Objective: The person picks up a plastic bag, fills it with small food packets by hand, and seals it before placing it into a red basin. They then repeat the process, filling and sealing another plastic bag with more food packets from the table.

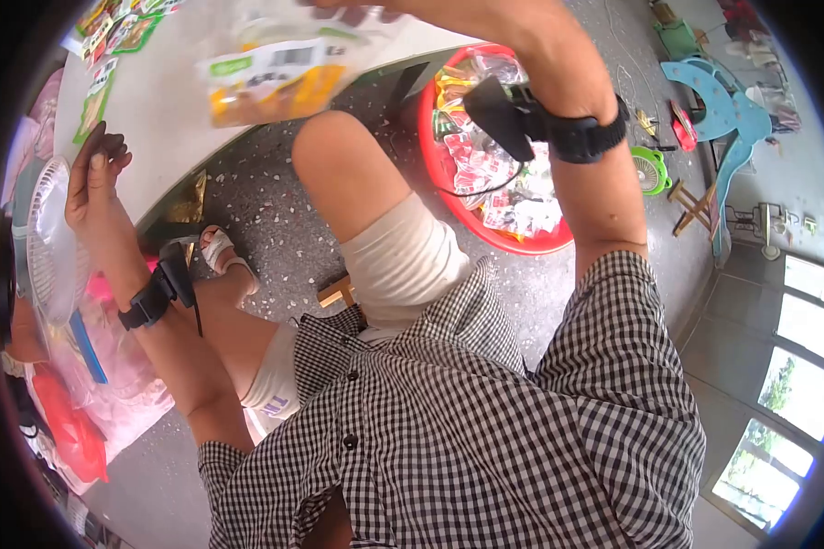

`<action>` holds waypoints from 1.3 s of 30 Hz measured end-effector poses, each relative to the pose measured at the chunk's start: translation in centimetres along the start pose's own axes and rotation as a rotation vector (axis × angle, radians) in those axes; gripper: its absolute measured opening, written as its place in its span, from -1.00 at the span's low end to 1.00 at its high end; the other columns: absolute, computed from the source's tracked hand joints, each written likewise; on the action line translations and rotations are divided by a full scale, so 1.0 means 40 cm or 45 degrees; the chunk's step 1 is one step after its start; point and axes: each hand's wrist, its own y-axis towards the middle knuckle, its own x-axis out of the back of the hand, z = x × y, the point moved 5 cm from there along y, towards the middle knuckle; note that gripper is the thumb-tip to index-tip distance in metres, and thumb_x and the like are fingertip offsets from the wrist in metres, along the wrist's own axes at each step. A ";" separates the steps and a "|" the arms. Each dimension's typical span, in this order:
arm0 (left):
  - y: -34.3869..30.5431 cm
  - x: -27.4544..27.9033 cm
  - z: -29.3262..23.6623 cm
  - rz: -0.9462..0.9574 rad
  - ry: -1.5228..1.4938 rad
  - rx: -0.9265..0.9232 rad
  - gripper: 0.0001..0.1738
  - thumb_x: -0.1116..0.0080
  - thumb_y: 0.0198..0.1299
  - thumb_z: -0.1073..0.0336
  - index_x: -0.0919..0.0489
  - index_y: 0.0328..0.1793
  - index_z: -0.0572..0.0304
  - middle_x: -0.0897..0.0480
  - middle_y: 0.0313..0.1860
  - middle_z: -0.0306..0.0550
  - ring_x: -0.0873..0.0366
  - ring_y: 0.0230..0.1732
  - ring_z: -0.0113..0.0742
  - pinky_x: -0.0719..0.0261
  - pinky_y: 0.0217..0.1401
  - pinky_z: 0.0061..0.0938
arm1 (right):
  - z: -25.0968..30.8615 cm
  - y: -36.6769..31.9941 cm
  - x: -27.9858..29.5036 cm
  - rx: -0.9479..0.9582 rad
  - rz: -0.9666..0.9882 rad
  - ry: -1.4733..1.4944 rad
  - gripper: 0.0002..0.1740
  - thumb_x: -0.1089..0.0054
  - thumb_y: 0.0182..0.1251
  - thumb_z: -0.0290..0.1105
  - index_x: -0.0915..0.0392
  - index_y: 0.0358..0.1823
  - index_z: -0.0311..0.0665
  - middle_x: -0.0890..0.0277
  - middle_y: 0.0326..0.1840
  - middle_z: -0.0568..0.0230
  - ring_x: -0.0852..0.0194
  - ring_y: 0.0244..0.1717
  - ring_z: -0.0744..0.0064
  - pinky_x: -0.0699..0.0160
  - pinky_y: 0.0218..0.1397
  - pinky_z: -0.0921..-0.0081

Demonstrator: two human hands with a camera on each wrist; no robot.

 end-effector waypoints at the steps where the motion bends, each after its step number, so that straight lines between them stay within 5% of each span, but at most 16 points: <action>1: -0.002 0.004 0.013 0.020 -0.027 0.028 -0.69 -0.11 0.25 0.30 -0.59 0.00 0.39 -0.64 -0.28 -0.04 -0.59 -0.21 -0.34 -0.60 -0.11 -0.45 | -0.025 -0.045 0.033 -0.125 -0.043 -0.031 -0.85 -0.20 0.25 -0.39 -0.69 -0.31 -0.30 -0.57 -0.58 0.31 -0.40 -0.54 0.68 -0.36 -0.47 0.68; 3: -0.007 0.007 0.024 0.081 -0.003 0.066 -0.66 -0.07 0.27 0.28 -0.56 0.03 0.43 -0.62 -0.25 0.00 -0.58 -0.18 -0.31 -0.58 -0.06 -0.41 | -0.090 -0.140 0.089 -0.370 -0.134 -0.088 -0.82 -0.22 0.26 -0.32 -0.70 -0.24 -0.26 -0.60 -0.54 0.30 -0.43 -0.51 0.67 -0.42 -0.41 0.68; 6: -0.014 -0.003 0.037 0.147 0.062 0.097 -0.64 -0.06 0.28 0.26 -0.55 0.03 0.45 -0.61 -0.25 0.00 -0.57 -0.18 -0.31 -0.57 -0.03 -0.41 | -0.264 -0.258 0.133 -0.362 -0.160 -0.231 -0.80 -0.25 0.19 -0.39 -0.62 -0.22 -0.35 -0.60 -0.46 0.26 -0.51 -0.40 0.64 -0.48 -0.31 0.62; 12: -0.011 -0.003 0.082 0.227 0.152 0.142 -0.62 -0.07 0.27 0.20 -0.57 0.03 0.42 -0.62 -0.25 -0.02 -0.58 -0.17 -0.31 -0.55 -0.02 -0.43 | -0.511 -0.417 0.183 -0.589 -0.344 -0.919 -0.79 -0.16 0.18 -0.28 -0.65 -0.22 -0.19 -0.57 -0.40 -0.02 -0.58 -0.39 0.05 -0.54 -0.25 0.32; 18: -0.021 -0.016 0.095 0.163 0.138 0.144 -0.72 -0.11 0.26 0.27 -0.63 -0.06 0.35 -0.63 -0.36 -0.11 -0.56 -0.30 -0.43 -0.55 -0.17 -0.53 | -0.639 -0.654 0.248 -0.860 -0.824 -1.194 -0.79 -0.13 0.19 -0.23 -0.66 -0.23 -0.09 -0.57 -0.41 -0.01 -0.58 -0.35 -0.01 -0.54 -0.26 0.20; 22: -0.029 -0.040 0.107 0.229 0.137 0.174 -0.72 -0.11 0.27 0.26 -0.63 -0.07 0.35 -0.63 -0.37 -0.11 -0.54 -0.32 -0.44 -0.53 -0.18 -0.55 | -0.697 -0.794 0.167 -0.893 -0.746 -1.437 -0.83 -0.05 0.21 -0.30 -0.61 -0.36 -0.15 -0.55 -0.48 0.02 -0.57 -0.41 -0.03 -0.53 -0.36 0.13; 26: -0.037 -0.057 0.112 0.282 0.140 0.193 -0.73 -0.11 0.27 0.28 -0.63 -0.07 0.36 -0.63 -0.38 -0.13 -0.52 -0.34 -0.46 -0.51 -0.20 -0.56 | -0.846 -0.965 -0.123 -0.911 -0.515 -1.158 -0.80 0.01 0.22 -0.35 -0.56 -0.47 -0.24 -0.55 -0.49 -0.02 -0.56 -0.40 -0.06 -0.53 -0.35 0.11; 30: -0.045 -0.070 0.113 0.302 0.139 0.218 -0.74 -0.11 0.26 0.29 -0.63 -0.08 0.37 -0.62 -0.40 -0.14 -0.51 -0.36 -0.47 -0.49 -0.22 -0.57 | -0.869 -0.995 -0.269 -1.098 -0.115 -0.827 -0.80 0.02 0.22 -0.35 -0.59 -0.41 -0.24 -0.53 -0.46 -0.08 -0.53 -0.32 -0.10 -0.49 -0.18 0.10; 36: -0.041 -0.060 0.108 0.344 0.132 0.203 -0.72 -0.07 0.27 0.29 -0.61 -0.10 0.42 -0.60 -0.41 -0.17 -0.49 -0.36 -0.50 -0.45 -0.23 -0.59 | -0.806 -0.858 -0.206 -0.938 -0.319 -0.744 -0.76 -0.02 0.18 -0.30 -0.64 -0.33 -0.24 -0.56 -0.44 -0.08 -0.54 -0.36 -0.10 -0.51 -0.22 0.14; 39: -0.039 -0.053 0.110 0.334 0.120 0.174 -0.79 -0.11 0.25 0.35 -0.62 -0.14 0.37 -0.61 -0.44 -0.24 -0.50 -0.39 -0.56 -0.46 -0.28 -0.63 | -0.762 -0.696 -0.141 -0.891 -0.372 -0.373 -0.71 0.01 0.27 -0.37 -0.58 -0.23 -0.47 -0.61 -0.48 0.03 -0.62 -0.44 0.32 -0.53 -0.35 0.44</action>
